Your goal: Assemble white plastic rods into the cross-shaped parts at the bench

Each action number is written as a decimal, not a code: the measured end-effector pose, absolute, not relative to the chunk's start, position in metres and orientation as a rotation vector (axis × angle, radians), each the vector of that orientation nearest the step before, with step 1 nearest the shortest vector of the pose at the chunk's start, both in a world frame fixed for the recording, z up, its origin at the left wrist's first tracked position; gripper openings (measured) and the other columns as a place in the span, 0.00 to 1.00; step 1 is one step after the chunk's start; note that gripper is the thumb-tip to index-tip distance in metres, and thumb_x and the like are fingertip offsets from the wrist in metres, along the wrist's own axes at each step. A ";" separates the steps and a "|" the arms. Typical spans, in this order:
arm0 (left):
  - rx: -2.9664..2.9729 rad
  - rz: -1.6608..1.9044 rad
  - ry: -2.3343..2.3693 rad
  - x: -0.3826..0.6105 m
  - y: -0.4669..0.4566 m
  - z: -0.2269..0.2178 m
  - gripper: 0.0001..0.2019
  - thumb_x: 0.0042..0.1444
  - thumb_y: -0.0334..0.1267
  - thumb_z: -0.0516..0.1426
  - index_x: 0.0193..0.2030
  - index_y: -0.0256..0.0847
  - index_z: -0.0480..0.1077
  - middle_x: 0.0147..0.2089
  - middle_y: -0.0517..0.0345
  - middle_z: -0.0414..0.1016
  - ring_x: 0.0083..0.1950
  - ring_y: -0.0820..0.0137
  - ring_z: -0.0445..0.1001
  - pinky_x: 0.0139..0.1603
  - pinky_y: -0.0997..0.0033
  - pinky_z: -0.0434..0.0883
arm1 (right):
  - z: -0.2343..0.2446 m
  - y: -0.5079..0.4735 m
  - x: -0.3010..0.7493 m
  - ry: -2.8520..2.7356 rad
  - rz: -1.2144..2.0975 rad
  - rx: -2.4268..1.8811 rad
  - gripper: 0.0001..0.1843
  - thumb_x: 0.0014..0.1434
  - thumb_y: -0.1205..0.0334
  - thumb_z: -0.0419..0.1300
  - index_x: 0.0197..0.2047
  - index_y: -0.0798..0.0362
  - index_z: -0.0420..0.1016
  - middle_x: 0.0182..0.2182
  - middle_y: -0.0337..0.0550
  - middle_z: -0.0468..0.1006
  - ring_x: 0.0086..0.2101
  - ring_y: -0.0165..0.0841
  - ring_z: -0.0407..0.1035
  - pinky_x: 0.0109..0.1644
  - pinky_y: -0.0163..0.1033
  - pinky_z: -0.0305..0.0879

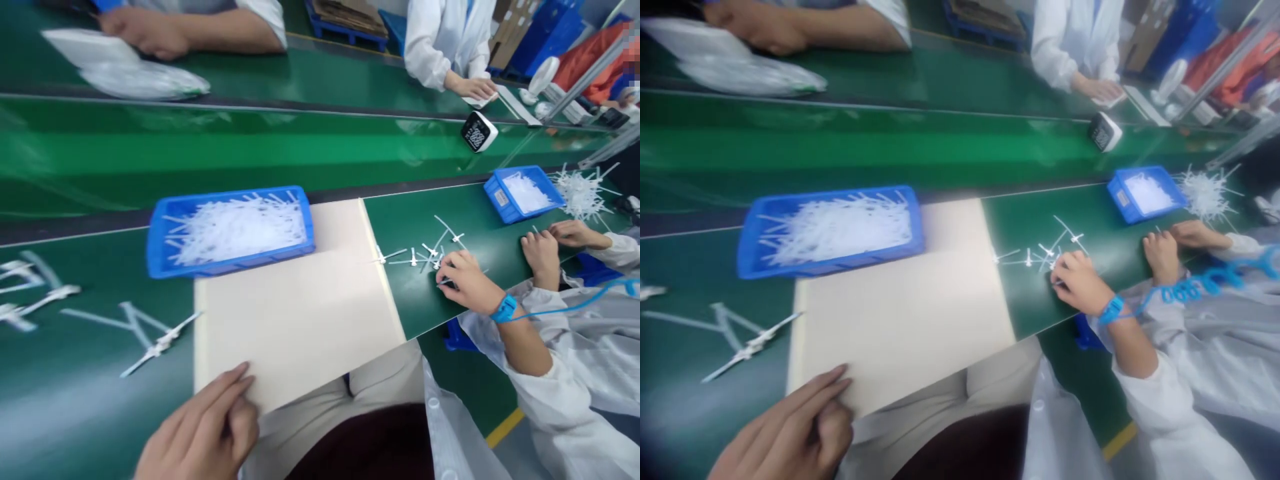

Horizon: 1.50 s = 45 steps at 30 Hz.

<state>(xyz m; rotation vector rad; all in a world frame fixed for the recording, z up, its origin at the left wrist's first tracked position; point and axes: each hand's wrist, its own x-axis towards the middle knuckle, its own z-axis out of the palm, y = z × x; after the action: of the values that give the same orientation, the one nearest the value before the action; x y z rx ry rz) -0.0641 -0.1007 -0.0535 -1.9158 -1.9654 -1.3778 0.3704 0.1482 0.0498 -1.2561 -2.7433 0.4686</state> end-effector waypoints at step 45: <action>-1.759 -1.187 -1.837 -0.037 -0.088 -0.024 0.14 0.63 0.22 0.58 0.47 0.44 0.78 0.48 0.58 0.89 0.47 0.63 0.87 0.51 0.65 0.76 | 0.031 0.226 0.149 -2.748 0.452 -1.301 0.17 0.53 0.73 0.62 0.47 0.53 0.80 0.35 0.43 0.84 0.37 0.38 0.78 0.46 0.40 0.71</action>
<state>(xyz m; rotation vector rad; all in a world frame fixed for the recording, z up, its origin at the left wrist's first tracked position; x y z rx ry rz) -0.0375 -0.0879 -0.0240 -1.7593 -1.8365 -1.1874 0.1489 0.2261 0.0310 -1.3007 -2.7479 0.4522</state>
